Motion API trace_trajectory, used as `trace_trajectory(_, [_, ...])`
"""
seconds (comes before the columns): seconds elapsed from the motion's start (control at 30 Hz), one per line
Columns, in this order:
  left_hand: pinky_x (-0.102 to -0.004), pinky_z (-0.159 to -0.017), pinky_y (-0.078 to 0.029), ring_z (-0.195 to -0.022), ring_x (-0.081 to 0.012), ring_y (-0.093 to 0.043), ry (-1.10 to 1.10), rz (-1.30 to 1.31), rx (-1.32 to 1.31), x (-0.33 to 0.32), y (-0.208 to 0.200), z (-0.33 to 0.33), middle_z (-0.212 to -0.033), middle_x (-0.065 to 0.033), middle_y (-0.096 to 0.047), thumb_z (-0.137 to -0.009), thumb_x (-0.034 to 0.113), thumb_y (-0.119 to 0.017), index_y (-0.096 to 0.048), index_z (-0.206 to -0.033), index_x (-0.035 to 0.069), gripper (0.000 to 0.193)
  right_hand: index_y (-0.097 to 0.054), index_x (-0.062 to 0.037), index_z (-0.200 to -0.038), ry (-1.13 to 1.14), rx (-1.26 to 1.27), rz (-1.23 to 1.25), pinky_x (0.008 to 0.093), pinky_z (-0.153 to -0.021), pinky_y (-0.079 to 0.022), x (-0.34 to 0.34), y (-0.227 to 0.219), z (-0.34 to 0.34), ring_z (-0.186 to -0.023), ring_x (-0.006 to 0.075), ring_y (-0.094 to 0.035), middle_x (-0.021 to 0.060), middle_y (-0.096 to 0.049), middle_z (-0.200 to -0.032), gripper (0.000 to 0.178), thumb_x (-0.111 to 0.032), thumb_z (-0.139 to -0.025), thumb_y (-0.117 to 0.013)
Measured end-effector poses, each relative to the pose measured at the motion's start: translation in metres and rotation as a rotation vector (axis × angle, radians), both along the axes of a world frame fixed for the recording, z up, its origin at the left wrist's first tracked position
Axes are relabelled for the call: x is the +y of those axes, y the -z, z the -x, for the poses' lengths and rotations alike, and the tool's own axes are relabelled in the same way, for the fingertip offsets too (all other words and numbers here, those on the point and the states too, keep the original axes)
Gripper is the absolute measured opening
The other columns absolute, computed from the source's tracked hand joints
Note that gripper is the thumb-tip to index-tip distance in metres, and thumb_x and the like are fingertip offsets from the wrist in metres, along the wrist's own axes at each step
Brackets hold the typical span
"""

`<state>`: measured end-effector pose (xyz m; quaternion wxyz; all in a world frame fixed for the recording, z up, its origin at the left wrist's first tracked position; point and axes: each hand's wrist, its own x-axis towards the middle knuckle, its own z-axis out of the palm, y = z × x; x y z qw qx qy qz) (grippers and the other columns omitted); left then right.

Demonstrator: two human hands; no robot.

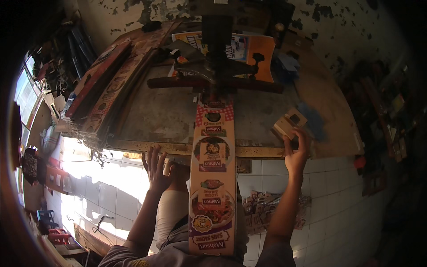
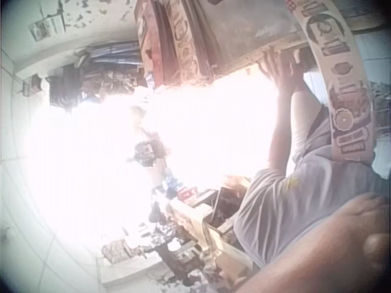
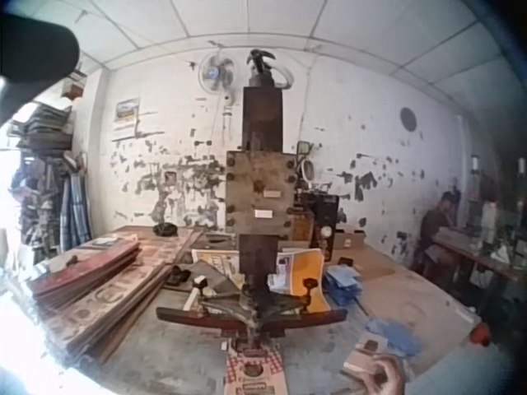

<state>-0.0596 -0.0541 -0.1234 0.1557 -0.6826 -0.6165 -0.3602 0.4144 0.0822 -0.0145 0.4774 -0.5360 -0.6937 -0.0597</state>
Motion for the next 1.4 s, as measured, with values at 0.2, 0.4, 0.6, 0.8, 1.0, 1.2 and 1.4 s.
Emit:
trace_trajectory(0.2, [-0.0722, -0.131, -0.019, -0.162, -0.0498, -0.032, -0.008, -0.035, -0.016, 0.002, 0.011, -0.001, -0.170, -0.0195, -0.044, -0.086, 0.017, -0.085, -0.052, -0.154, 0.013, 0.076, -0.065, -0.0116, -0.142, 0.143, -0.102, -0.261, 0.0581, -0.120, -0.038, -0.014, 0.033, 0.033, -0.149, 0.0412, -0.048, 0.0167, -0.052, -0.161, 0.037, -0.033, -0.111, -0.063])
trace_trajectory(0.4, [-0.0766, -0.128, -0.020, -0.160, -0.0521, -0.032, -0.030, -0.207, -0.013, 0.023, 0.036, -0.004, -0.167, -0.0216, -0.045, -0.085, 0.016, -0.086, -0.049, -0.152, 0.014, 0.077, -0.047, -0.0098, -0.156, 0.124, -0.110, -0.369, 0.0707, -0.125, -0.023, -0.022, 0.122, 0.091, -0.158, 0.0491, -0.031, 0.0206, -0.042, -0.167, 0.058, -0.052, -0.118, -0.034])
trace_trajectory(0.6, [-0.0778, -0.127, -0.019, -0.159, -0.0503, -0.034, -0.095, -0.297, -0.066, 0.032, 0.049, -0.016, -0.165, -0.0185, -0.047, -0.087, 0.023, -0.084, -0.045, -0.152, 0.018, 0.076, -0.045, -0.0085, -0.155, 0.133, -0.046, -0.303, 0.0725, -0.126, -0.024, -0.030, 0.118, 0.100, -0.158, 0.0507, -0.029, 0.0213, -0.039, -0.167, 0.056, -0.050, -0.120, -0.032])
trace_trajectory(0.8, [-0.0782, -0.128, -0.016, -0.161, -0.0499, -0.030, -0.128, -0.352, -0.019, 0.044, 0.073, -0.011, -0.164, -0.0182, -0.047, -0.087, 0.031, -0.086, -0.043, -0.153, 0.021, 0.079, -0.045, -0.0086, -0.150, 0.161, -0.120, -0.359, 0.0712, -0.125, -0.024, -0.021, 0.132, 0.087, -0.156, 0.0487, -0.030, 0.0223, -0.041, -0.164, 0.054, -0.049, -0.120, -0.026])
trace_trajectory(1.0, [-0.0789, -0.129, -0.010, -0.164, -0.0489, -0.023, -0.138, -0.431, 0.012, 0.055, 0.087, -0.007, -0.164, -0.0189, -0.045, -0.089, 0.038, -0.083, -0.038, -0.157, 0.023, 0.083, -0.042, -0.0084, -0.149, 0.176, -0.140, -0.384, 0.0718, -0.126, -0.022, -0.013, 0.143, 0.085, -0.157, 0.0476, -0.026, 0.0237, -0.037, -0.165, 0.054, -0.050, -0.120, -0.022])
trace_trajectory(1.2, [-0.0791, -0.129, -0.009, -0.164, -0.0494, -0.023, -0.128, -0.431, -0.007, 0.055, 0.084, -0.011, -0.164, -0.0194, -0.045, -0.090, 0.038, -0.083, -0.038, -0.157, 0.023, 0.082, -0.040, -0.0079, -0.149, 0.187, -0.138, -0.368, 0.0726, -0.128, -0.019, -0.015, 0.144, 0.085, -0.159, 0.0477, -0.024, 0.0245, -0.035, -0.166, 0.055, -0.050, -0.120, -0.022])
trace_trajectory(1.4, [-0.0800, -0.128, -0.012, -0.163, -0.0507, -0.024, -0.131, -0.410, -0.013, 0.052, 0.084, -0.011, -0.163, -0.0206, -0.046, -0.091, 0.036, -0.081, -0.039, -0.157, 0.022, 0.079, -0.041, -0.0097, -0.153, 0.189, -0.142, -0.399, 0.0721, -0.129, -0.019, -0.013, 0.142, 0.087, -0.159, 0.0456, -0.027, 0.0232, -0.036, -0.167, 0.053, -0.047, -0.120, -0.023])
